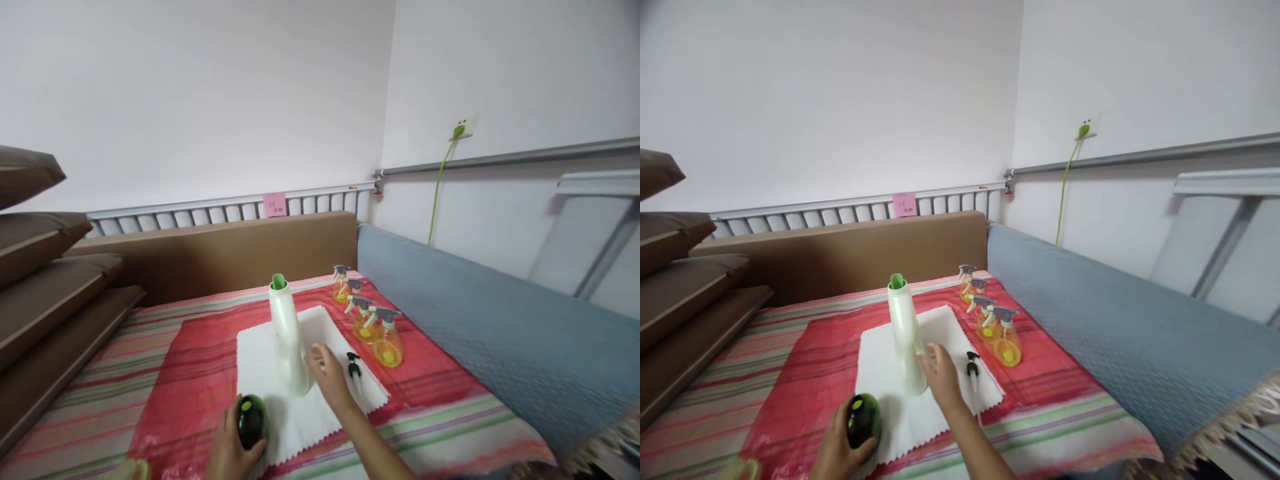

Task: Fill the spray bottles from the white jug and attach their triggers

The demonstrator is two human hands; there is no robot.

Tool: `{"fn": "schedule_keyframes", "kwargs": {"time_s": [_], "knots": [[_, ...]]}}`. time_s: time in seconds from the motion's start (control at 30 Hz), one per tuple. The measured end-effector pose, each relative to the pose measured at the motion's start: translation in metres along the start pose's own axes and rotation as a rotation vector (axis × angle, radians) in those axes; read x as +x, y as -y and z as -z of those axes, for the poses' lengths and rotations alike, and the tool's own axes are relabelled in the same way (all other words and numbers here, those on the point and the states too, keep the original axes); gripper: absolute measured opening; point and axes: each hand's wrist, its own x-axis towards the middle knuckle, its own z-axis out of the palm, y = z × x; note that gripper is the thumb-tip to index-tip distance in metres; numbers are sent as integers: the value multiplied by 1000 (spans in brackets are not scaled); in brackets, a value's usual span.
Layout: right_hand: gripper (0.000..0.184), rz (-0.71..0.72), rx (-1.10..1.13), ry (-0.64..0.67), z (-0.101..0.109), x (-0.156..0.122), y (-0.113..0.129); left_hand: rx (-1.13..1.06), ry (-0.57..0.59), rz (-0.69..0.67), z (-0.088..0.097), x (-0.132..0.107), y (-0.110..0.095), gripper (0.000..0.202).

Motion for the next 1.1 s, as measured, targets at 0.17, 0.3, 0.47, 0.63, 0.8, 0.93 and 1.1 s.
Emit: {"fn": "schedule_keyframes", "kwargs": {"time_s": [0.17, 0.3, 0.47, 0.63, 0.8, 0.93, 1.1], "knots": [[21, -319, -277, -48, 60, 14, -51, 4, 1, 8, 6, -3, -12, 74], [23, -483, -380, 105, 70, 29, -72, 17, 19, 27, 10, -10, -25, 72], [14, -504, -347, 248, 67, 33, -69, 88, 49, 96, 17, -14, -42, 77], [18, -411, -92, 200, 77, 6, -28, 156, 84, 114, 20, -14, -53, 78], [52, -135, 282, 195, 64, -30, 50, 166, 104, 112, 19, -12, -59, 77], [54, 61, 386, 183, 39, -38, 97, 167, 106, 109, 21, -15, -59, 79], [44, 227, 352, 208, 8, -35, 109, 165, 99, 112, 23, -16, -58, 81]]}}
